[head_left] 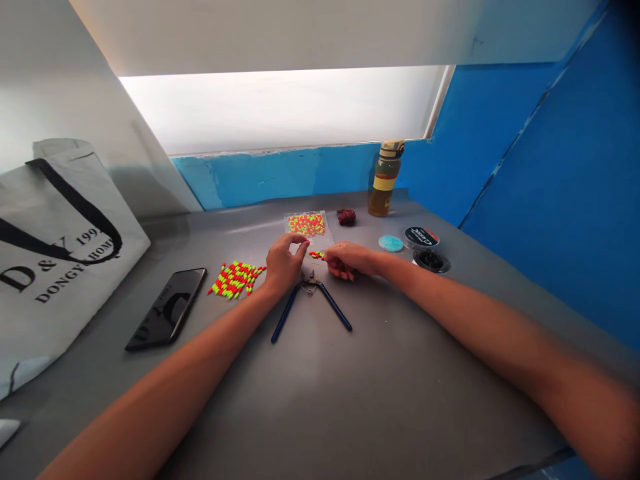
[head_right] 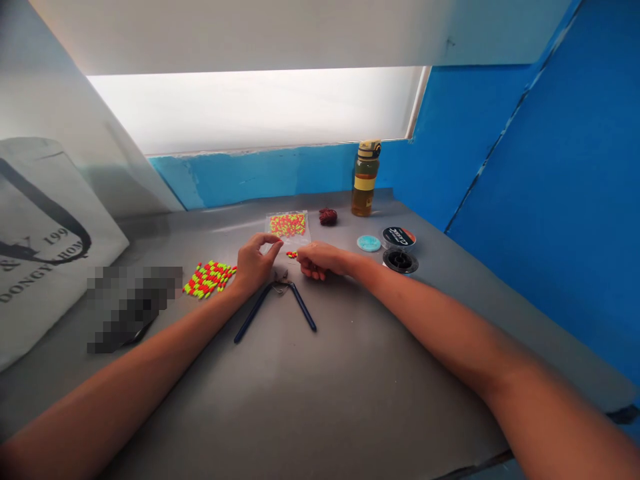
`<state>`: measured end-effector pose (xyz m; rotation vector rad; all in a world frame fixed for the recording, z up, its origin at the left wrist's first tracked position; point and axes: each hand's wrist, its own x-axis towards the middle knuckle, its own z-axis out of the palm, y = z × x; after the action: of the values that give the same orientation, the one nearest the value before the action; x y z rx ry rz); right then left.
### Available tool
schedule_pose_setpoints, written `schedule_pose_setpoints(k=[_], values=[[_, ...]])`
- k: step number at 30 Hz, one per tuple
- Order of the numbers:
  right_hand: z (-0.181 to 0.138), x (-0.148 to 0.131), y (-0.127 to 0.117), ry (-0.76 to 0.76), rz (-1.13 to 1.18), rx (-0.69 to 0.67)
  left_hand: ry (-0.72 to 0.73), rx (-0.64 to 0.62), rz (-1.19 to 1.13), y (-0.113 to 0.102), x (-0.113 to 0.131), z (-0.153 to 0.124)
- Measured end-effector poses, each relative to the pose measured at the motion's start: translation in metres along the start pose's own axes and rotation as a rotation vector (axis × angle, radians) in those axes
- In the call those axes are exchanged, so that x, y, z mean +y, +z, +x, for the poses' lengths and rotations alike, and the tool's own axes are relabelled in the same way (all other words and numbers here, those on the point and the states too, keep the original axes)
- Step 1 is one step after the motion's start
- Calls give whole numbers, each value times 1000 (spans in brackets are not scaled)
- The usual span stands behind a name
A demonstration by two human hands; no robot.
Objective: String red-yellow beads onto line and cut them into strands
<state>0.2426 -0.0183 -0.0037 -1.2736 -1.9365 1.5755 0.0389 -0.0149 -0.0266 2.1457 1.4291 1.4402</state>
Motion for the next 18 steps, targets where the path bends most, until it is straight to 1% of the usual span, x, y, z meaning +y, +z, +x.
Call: schedule_pose_setpoints(k=[3, 5, 7, 9, 11, 12, 13, 15, 16, 17, 18], values=[[3, 4, -1, -1, 92, -6, -53, -10, -81, 0, -1, 1], [5, 5, -3, -2, 161, 19, -95, -22, -145, -1, -2, 2], [5, 3, -5, -1, 221, 91, -149, -57, -208, -3, -2, 4], [4, -1, -8, -24, 289, 210, -223, -122, -295, -7, 0, 8], [2, -8, -11, -66, 351, 333, -325, -215, -442, -14, 4, 13], [1, -12, -12, -85, 366, 382, -389, -278, -537, -18, 6, 16], [-1, -15, -13, -102, 366, 421, -466, -368, -611, -23, 9, 19], [-3, -20, -14, -133, 337, 463, -587, -574, -693, -32, 13, 24], [-3, -21, -14, -150, 321, 474, -621, -682, -731, -37, 15, 26], [-4, -22, -14, -170, 310, 481, -641, -757, -773, -40, 16, 27], [-4, -22, -14, -190, 306, 490, -653, -795, -811, -43, 16, 28]])
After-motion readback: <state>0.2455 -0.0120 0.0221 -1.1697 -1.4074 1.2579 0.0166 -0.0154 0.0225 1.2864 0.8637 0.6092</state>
